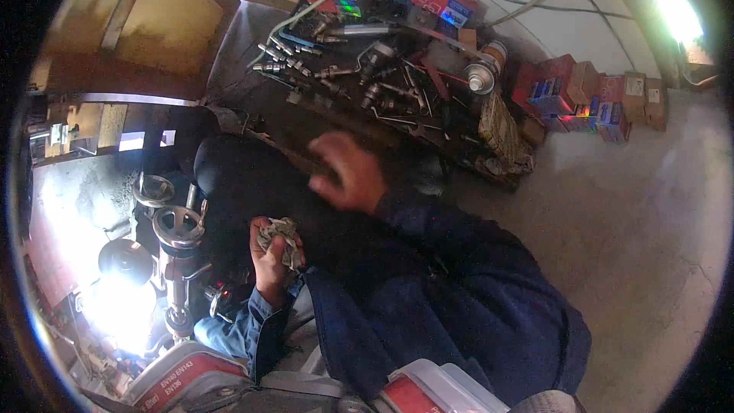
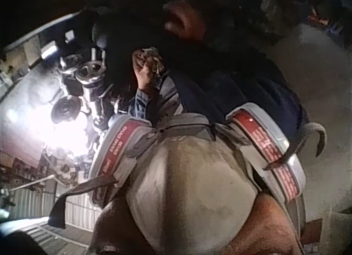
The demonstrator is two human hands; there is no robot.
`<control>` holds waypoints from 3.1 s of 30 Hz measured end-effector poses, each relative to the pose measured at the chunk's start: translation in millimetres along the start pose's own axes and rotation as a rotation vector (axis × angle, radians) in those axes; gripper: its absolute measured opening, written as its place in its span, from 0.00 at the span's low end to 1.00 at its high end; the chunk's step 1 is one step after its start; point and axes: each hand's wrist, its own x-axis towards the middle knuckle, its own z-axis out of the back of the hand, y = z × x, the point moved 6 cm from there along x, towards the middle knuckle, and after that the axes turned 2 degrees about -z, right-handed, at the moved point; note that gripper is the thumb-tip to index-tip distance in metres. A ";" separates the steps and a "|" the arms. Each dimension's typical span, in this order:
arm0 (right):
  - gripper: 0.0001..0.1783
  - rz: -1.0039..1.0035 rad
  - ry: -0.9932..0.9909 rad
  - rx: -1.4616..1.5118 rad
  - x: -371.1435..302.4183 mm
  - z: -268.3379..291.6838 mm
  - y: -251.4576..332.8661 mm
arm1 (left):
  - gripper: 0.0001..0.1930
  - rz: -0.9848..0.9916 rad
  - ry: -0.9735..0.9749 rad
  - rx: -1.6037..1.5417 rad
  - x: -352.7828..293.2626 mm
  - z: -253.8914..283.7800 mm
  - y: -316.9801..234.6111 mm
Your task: Polishing or grinding a metal camshaft using a stationary machine in a workshop.
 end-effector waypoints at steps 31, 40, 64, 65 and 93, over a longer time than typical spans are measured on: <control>0.22 0.556 0.234 0.035 3.6 -42.8 74.0 | 0.18 -0.029 -0.053 -0.260 0.6 0.7 6.8; 0.29 0.098 -0.637 -0.487 84.5 151.7 30.4 | 0.26 -0.073 0.122 -0.207 1.4 -0.9 1.4; 0.18 -0.047 -0.170 -0.887 149.2 -23.2 -90.2 | 0.21 0.038 0.036 -0.188 3.0 5.1 7.1; 0.18 -0.047 -0.172 -0.886 151.0 -20.7 -92.9 | 0.20 0.031 0.043 -0.210 3.3 3.6 5.7; 0.52 -0.614 0.808 0.353 -59.4 -57.5 -69.1 | 0.23 -0.034 0.179 -0.340 5.2 17.3 17.1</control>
